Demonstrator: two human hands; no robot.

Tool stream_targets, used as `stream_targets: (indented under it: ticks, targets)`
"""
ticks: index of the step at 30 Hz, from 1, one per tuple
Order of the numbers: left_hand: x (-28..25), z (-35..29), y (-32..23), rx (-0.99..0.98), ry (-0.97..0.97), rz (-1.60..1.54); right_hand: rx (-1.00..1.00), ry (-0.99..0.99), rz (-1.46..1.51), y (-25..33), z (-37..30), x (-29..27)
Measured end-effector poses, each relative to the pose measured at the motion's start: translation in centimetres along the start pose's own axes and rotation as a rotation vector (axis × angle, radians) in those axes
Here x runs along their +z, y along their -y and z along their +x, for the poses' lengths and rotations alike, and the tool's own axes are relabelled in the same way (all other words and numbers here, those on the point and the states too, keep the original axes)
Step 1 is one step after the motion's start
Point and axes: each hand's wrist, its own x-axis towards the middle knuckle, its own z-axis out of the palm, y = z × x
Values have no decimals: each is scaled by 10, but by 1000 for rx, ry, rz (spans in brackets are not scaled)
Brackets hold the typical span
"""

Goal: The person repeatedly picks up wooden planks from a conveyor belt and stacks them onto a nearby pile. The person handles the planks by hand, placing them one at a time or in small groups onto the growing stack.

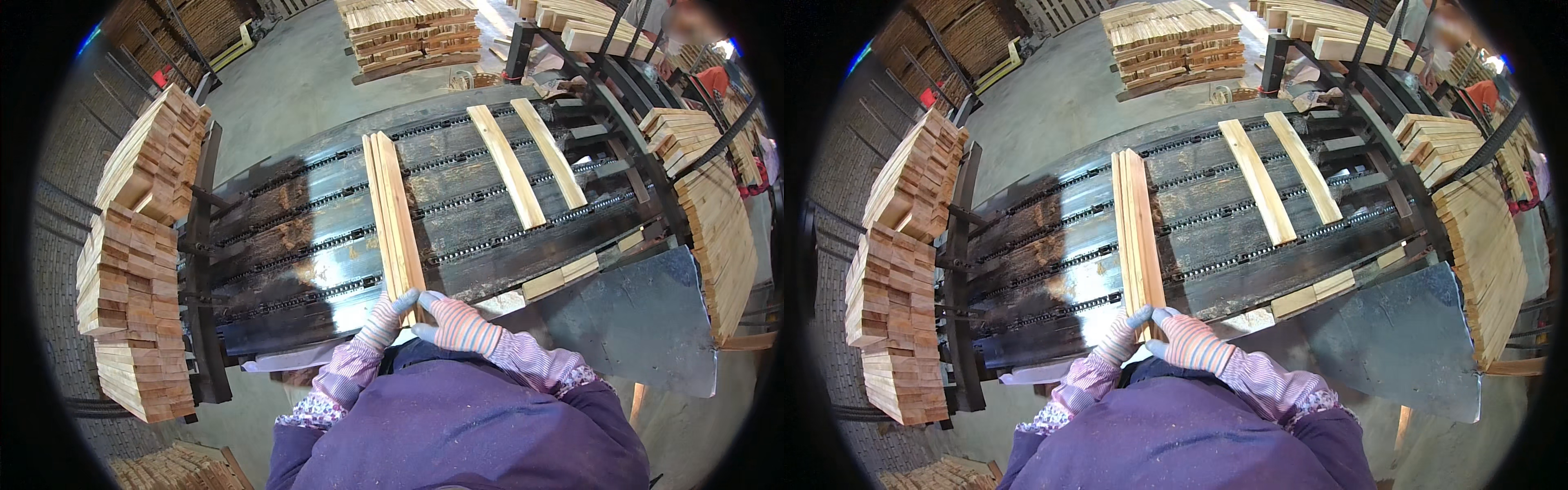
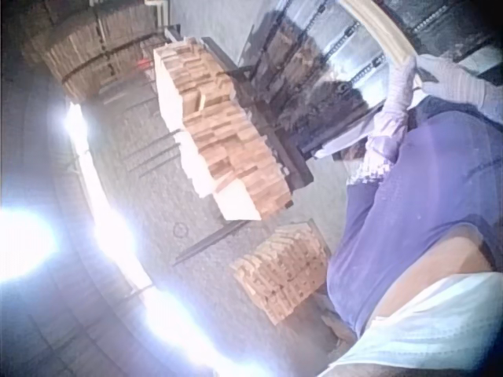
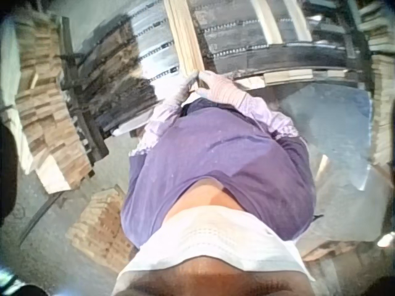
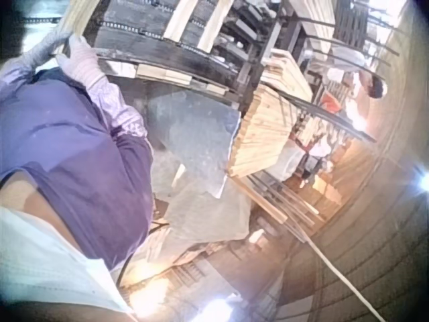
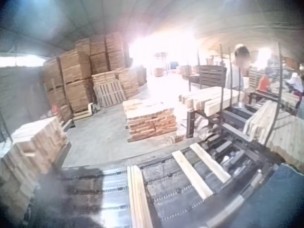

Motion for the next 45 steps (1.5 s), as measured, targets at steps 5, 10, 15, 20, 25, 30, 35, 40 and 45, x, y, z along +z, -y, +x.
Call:
stream_targets:
  ticks: [5, 10, 15, 20, 25, 30, 35, 40, 45]
  targets:
    - [-26, -19, -14, -129, 102, -266, 221, -124, 704, -38, 20, 15]
    - [-23, -39, -26, -163, 181, -231, 253, 160, 1370, -35, 45, 39]
    - [-79, -62, -52, -286, 205, -253, 235, 242, 1578, 18, 86, 77]
    - [-112, -53, -83, -244, 25, 549, 230, 44, 1339, 11, 113, 97]
    - [-118, -78, -87, -133, -68, 437, 235, -4, 1281, 25, 132, 112]
    - [-167, -94, -117, 31, -149, 268, 213, 19, 1280, 14, 157, 84]
    - [-224, -120, -123, 202, -292, 248, 307, 155, 1369, 77, 188, 62]
    - [-256, -149, -143, 343, -328, 143, -107, 100, 1166, 194, 231, 64]
    - [-298, -167, -158, 436, -225, -34, -552, -76, 642, 319, 314, 41]
